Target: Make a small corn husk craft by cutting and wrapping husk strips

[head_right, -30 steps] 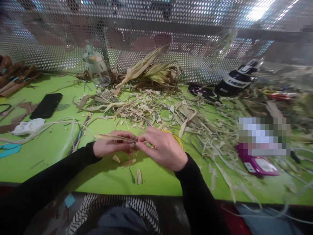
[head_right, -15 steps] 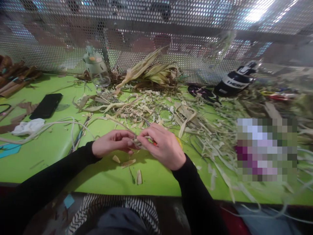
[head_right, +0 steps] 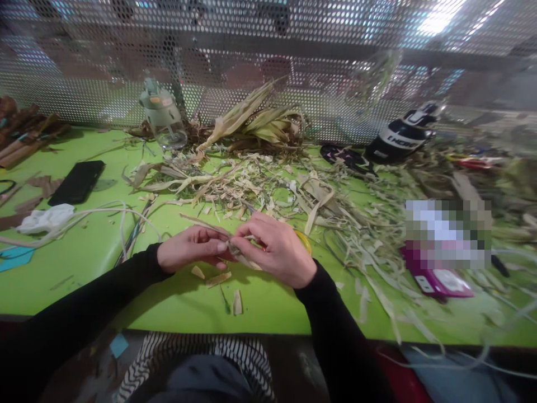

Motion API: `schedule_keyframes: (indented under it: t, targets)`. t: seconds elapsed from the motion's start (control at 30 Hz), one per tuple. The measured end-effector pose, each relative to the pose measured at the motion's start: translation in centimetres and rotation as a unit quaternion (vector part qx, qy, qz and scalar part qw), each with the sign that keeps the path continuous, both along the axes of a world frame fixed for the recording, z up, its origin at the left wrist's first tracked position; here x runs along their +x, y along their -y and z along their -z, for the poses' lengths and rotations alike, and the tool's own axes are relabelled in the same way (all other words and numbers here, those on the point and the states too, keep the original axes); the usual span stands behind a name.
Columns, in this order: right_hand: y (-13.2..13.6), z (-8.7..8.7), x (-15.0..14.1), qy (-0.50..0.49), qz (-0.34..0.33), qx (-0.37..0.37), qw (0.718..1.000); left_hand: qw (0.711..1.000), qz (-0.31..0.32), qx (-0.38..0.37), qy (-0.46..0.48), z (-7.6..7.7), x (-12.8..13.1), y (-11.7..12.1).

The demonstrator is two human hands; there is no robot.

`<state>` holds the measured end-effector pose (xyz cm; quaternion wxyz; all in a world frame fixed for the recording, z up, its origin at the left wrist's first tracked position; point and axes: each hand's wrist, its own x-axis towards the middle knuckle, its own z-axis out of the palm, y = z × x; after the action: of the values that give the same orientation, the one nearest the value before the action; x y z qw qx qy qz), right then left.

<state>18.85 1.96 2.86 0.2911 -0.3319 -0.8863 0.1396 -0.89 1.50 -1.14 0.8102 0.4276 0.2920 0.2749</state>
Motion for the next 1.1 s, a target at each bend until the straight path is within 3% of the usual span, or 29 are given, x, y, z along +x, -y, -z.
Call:
schedule_keyframes:
  t: [0.17,0.33,0.53,0.73,0.87,1.0,1.1]
  targets:
    - [0.1,0.4,-0.7,-0.029,0.059,0.007,0.998,0.998,-0.058,0.001,-0.006,-0.3,0.4,0.1]
    - [0.2,0.5,-1.2,0.011,0.018,-0.032,0.999,0.995,-0.094,0.021,-0.010,0.3,0.7,0.1]
    - [0.1,0.5,-1.0,0.003,0.073,-0.027,0.997,0.997,-0.062,0.044,-0.014,0.4,0.8,0.1]
    - [0.1,0.3,-0.8,-0.003,0.015,-0.037,0.999,0.997,-0.067,0.038,-0.023,0.1,0.6,0.2]
    - [0.2,0.2,-0.9,-0.005,0.045,-0.028,0.999,0.996,-0.073,0.050,-0.034,0.2,0.6,0.1]
    - [0.1,0.1,-0.7,0.032,-0.014,-0.061,0.998,0.995,-0.078,0.051,-0.037,0.1,0.6,0.2]
    - [0.0,0.4,-0.7,0.008,0.046,-0.033,0.998,0.996,-0.072,0.043,-0.026,-0.3,0.7,0.3]
